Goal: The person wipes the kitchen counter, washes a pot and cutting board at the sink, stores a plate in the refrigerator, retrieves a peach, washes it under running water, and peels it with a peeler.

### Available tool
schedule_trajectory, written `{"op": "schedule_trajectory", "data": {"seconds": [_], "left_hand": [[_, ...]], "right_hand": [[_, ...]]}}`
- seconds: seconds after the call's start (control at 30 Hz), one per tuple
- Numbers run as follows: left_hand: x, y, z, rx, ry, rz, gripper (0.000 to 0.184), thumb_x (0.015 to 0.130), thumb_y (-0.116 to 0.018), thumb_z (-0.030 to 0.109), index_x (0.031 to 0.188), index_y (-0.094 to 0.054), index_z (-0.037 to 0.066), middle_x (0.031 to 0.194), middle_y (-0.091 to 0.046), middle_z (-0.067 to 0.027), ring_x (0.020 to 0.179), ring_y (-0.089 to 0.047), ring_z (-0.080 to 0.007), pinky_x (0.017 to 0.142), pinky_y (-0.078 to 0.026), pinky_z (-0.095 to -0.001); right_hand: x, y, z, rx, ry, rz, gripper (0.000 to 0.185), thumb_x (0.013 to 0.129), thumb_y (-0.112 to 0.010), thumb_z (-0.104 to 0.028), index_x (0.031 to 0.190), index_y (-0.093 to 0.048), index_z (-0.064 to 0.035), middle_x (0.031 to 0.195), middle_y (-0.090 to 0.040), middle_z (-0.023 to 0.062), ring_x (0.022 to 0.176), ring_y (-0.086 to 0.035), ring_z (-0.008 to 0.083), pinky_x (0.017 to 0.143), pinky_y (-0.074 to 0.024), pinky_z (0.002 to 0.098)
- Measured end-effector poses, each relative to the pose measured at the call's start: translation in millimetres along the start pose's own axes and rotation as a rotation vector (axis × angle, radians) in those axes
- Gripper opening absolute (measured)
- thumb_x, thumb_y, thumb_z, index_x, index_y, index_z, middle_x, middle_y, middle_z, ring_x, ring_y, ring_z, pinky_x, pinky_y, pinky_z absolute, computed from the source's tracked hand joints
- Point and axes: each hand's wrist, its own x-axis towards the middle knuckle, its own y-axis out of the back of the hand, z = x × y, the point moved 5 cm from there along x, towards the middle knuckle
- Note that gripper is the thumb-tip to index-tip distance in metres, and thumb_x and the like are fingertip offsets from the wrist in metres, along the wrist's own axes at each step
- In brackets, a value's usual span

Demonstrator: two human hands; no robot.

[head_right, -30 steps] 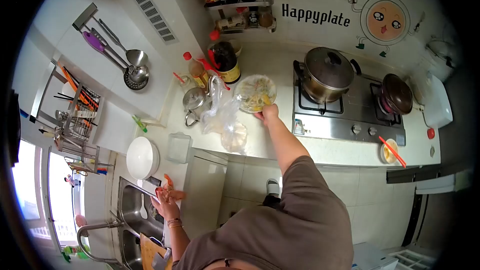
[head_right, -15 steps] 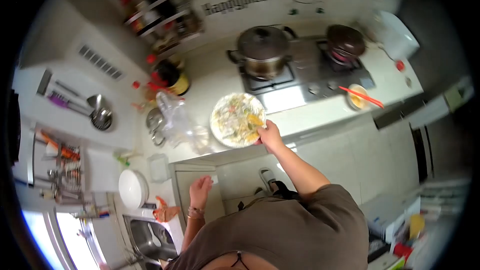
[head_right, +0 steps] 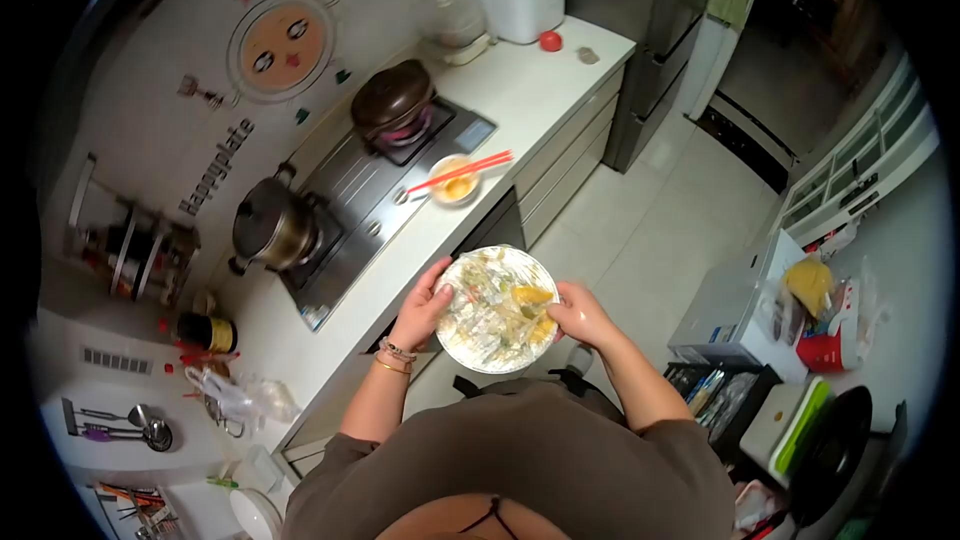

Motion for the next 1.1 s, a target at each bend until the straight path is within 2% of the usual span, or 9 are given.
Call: {"op": "schedule_trajectory", "data": {"seconds": [0.1,0.2,0.33,0.43,0.7,0.8,0.87,0.97,1.1], "left_hand": [[61,-75,-10,-0.317,0.108,-0.087,0.042,0.094,-0.049,0.011,0.134,-0.039,0.004,0.111,-0.060,-0.0078,0.101,-0.057,-0.0122,0.087,-0.046,-0.0274],[127,-153,-24,-0.482,0.243,-0.238,0.036,0.097,-0.045,0.018,0.127,-0.043,-0.002,0.110,-0.060,-0.0100,0.099,-0.060,-0.0153,0.087,-0.049,-0.0293],[204,-226,-16,-0.548,0.374,-0.289,0.036,0.099,-0.039,0.025,0.121,-0.045,-0.003,0.112,-0.059,-0.0132,0.096,-0.063,-0.0193,0.084,-0.054,-0.0337],[271,-268,-15,-0.598,0.469,-0.347,0.039,0.099,-0.038,0.026,0.122,-0.046,-0.004,0.115,-0.058,-0.0152,0.104,-0.060,-0.0226,0.089,-0.051,-0.0367],[467,-404,-13,-0.430,0.661,-0.712,0.048,0.097,-0.041,0.034,0.128,-0.042,-0.002,0.122,-0.055,-0.0143,0.105,-0.060,-0.0217,0.088,-0.052,-0.0368],[524,-448,5,-0.370,0.742,-0.972,0.043,0.096,-0.045,0.022,0.133,-0.038,0.000,0.123,-0.054,-0.0143,0.105,-0.060,-0.0250,0.085,-0.053,-0.0403],[563,-481,19,-0.320,0.742,-1.072,0.043,0.093,-0.047,0.012,0.134,-0.036,0.002,0.123,-0.054,-0.0144,0.105,-0.060,-0.0274,0.083,-0.054,-0.0434],[615,-523,-2,-0.453,0.696,-1.081,0.041,0.092,-0.048,0.009,0.132,-0.039,0.002,0.122,-0.053,-0.0137,0.106,-0.059,-0.0251,0.085,-0.053,-0.0421],[670,-548,-26,-0.520,0.578,-0.738,0.042,0.089,-0.047,0.000,0.131,-0.039,-0.001,0.119,-0.056,-0.0138,0.101,-0.061,-0.0232,0.083,-0.054,-0.0383]], "right_hand": [[-9,91,5,0.037,0.004,0.085,0.032,0.081,-0.045,-0.003,0.111,-0.052,0.0059,0.083,-0.064,0.0120,0.065,-0.063,0.0169,0.052,-0.0536,0.0285],[-14,176,-9,0.084,-0.007,0.162,0.030,0.080,-0.044,-0.002,0.108,-0.053,0.0049,0.084,-0.064,0.0114,0.065,-0.063,0.0164,0.051,-0.0533,0.0288],[0,274,-9,0.168,0.022,0.257,0.029,0.079,-0.044,-0.001,0.106,-0.054,0.0045,0.083,-0.064,0.0102,0.064,-0.063,0.0150,0.050,-0.0524,0.0277],[20,337,-19,0.208,0.051,0.321,0.030,0.077,-0.044,-0.001,0.104,-0.056,0.0036,0.082,-0.063,0.0086,0.063,-0.062,0.0135,0.049,-0.0513,0.0255],[47,519,-64,0.142,0.031,0.558,0.030,0.080,-0.047,-0.004,0.107,-0.056,0.0030,0.082,-0.063,0.0073,0.065,-0.062,0.0144,0.052,-0.0522,0.0274],[52,593,-90,0.111,0.013,0.585,0.030,0.077,-0.049,-0.008,0.104,-0.059,0.0007,0.080,-0.062,0.0038,0.062,-0.060,0.0114,0.052,-0.0495,0.0239],[62,648,-96,0.071,0.008,0.564,0.030,0.079,-0.050,-0.010,0.107,-0.058,0.0008,0.080,-0.063,0.0052,0.063,-0.060,0.0125,0.054,-0.0514,0.0247],[79,723,-118,0.002,-0.015,0.466,0.031,0.083,-0.053,-0.016,0.109,-0.057,0.0002,0.081,-0.063,0.0059,0.064,-0.061,0.0133,0.056,-0.0528,0.0256],[152,835,-139,0.023,-0.044,0.055,0.037,0.091,-0.053,-0.029,0.115,-0.055,-0.0005,0.084,-0.064,0.0069,0.067,-0.063,0.0141,0.058,-0.0540,0.0266]]}}
